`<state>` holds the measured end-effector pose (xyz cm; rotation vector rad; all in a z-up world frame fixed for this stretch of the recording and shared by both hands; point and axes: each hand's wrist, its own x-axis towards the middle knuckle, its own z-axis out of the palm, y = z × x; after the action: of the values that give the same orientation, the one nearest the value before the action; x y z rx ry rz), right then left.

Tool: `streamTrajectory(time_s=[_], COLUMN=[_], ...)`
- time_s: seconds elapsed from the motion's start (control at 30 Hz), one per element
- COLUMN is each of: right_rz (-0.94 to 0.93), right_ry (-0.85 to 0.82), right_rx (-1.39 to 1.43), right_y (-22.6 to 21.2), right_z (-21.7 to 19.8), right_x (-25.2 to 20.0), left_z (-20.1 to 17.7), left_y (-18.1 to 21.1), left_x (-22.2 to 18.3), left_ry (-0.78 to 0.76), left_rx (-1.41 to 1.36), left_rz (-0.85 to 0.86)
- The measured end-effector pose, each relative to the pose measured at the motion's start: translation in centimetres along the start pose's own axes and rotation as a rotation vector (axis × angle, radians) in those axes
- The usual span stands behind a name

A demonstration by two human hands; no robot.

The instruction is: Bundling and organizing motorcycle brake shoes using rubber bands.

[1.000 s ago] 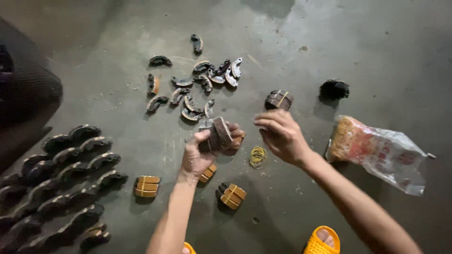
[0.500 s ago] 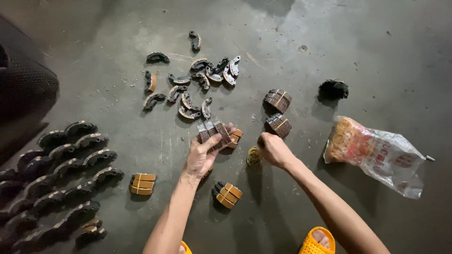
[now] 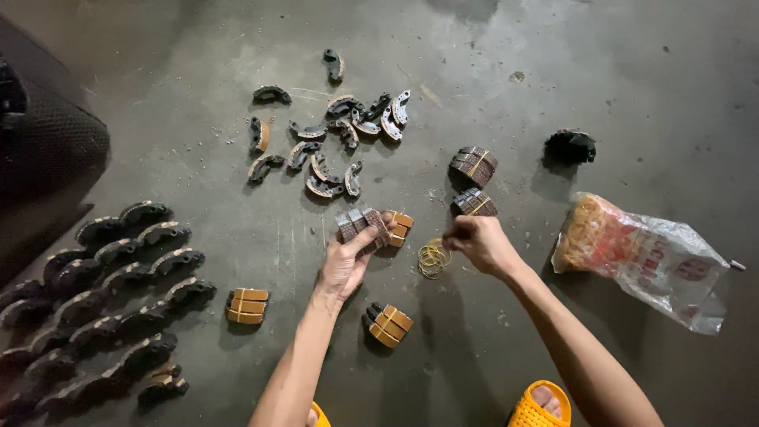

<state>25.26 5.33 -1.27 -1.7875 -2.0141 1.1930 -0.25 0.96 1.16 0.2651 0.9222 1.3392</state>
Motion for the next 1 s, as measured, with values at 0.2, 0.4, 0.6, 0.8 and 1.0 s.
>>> streamTrajectory(time_s=[0.2, 0.4, 0.6, 0.8, 1.0], right_rz=[-0.033, 0.017, -0.052, -0.213, -0.208], right_ry=[0.119, 0.105, 0.077, 0.050, 0.063], right_rx=[0.206, 0.390, 0.503, 0.358, 0.420], right_y=[0.7, 0.1, -6.5, -10.5, -9.8], right_z=[0.2, -1.1, -4.0, -3.5, -2.2], right_x=[-0.7, -1.5, -3.5, -1.9, -1.9], left_z=[1.1, 1.5, 1.2, 0.6, 2.2], left_y=[-0.9, -1.4, -2.3, -3.1, -2.1], left_x=[-0.1, -0.9, -0.5, 0.3, -1.6], left_ry=[0.082, 0.129, 0.067, 0.077, 0.031], left_rx=[0.193, 0.352, 0.092, -0.111, 0.473], left_rz=[-0.005, 0.069, -0.001, -0.145, 0.063])
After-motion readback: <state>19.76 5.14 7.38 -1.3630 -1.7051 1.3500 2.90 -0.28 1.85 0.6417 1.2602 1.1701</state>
